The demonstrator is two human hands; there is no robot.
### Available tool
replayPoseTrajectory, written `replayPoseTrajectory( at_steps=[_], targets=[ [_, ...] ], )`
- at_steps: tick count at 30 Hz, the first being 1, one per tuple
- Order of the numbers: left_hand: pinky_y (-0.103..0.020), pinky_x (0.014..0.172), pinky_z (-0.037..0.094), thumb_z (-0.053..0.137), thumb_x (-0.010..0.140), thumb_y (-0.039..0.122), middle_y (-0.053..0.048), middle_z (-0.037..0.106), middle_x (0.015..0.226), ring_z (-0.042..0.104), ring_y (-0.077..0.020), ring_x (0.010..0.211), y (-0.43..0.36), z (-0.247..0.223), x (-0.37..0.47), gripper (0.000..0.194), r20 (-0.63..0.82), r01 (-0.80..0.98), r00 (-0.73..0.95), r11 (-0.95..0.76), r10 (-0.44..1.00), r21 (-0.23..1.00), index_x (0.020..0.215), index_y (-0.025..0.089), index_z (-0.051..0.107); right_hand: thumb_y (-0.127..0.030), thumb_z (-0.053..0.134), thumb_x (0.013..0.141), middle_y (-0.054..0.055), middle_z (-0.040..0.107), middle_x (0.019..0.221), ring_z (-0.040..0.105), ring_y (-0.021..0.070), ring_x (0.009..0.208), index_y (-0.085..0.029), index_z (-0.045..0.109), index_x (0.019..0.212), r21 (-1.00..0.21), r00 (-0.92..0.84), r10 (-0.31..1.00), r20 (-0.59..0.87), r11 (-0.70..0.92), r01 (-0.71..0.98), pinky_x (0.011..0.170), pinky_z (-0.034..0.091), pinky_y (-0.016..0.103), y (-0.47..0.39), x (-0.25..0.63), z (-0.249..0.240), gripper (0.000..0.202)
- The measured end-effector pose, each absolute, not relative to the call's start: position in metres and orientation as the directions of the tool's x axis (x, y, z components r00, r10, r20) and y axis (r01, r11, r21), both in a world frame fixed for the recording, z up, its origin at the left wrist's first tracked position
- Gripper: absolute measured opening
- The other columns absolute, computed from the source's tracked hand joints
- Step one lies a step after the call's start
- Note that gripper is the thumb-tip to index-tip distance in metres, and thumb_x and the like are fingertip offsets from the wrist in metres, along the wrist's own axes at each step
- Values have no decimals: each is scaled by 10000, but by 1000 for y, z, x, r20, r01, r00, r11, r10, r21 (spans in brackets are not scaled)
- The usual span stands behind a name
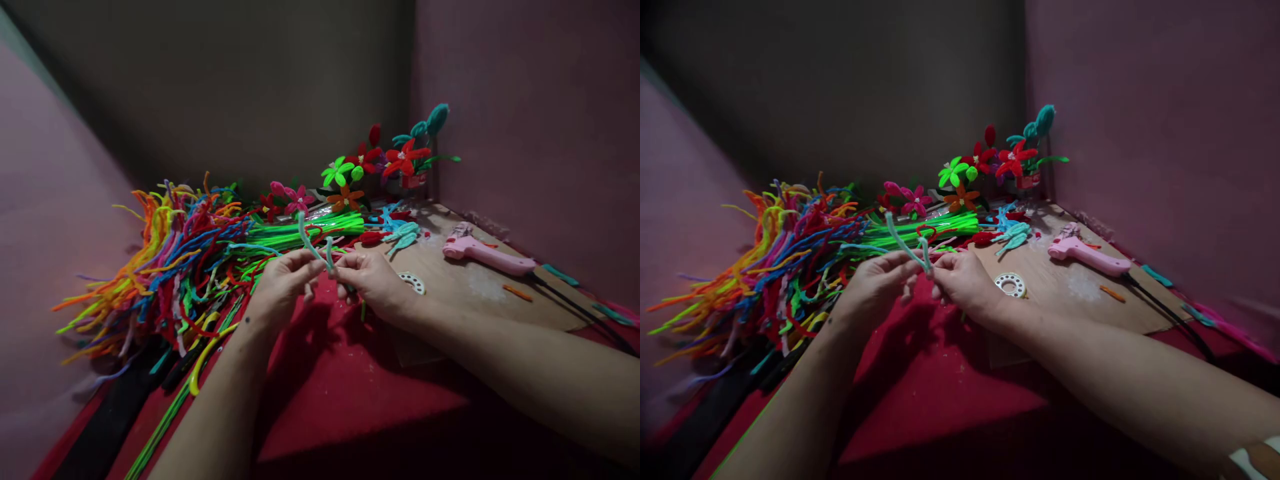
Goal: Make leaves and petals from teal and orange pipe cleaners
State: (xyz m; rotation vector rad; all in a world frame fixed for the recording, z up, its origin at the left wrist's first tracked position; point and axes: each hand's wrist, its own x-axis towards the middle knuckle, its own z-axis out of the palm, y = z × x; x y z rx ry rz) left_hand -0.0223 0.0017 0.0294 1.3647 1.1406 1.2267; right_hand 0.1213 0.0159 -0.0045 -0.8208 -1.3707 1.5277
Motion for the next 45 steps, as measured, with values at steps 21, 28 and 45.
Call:
replayPoseTrajectory(
  at_steps=[21,28,45],
  targets=[
    [-141,353,294,699,639,154,78,388,451,335,-29,376,5,22,3,167,155,-292,-253,-229,955,929,669,137,535,-188,589,706,-27,535,409,434,56,312,-139,516,583,-909,-542,840,-21,-242,-340,328,295,160,16,118,-7,151],
    [-137,359,315,741,631,243,33,547,644,424,-18,429,13,36,-22,265,140,-463,-296,-270,945,844,671,145,498,-223,595,730,-25,564,449,459,54,346,-149,505,593,-941,-471,882,18,-144,-305,366,343,164,15,119,-7,180],
    [-176,355,249,717,628,235,48,429,421,346,-35,355,2,22,-14,245,50,-74,-130,-60,990,996,516,121,530,-246,606,745,66,671,635,626,133,528,-122,573,686,-925,-587,810,3,-222,-310,514,493,245,23,123,-7,142]
  ],
)
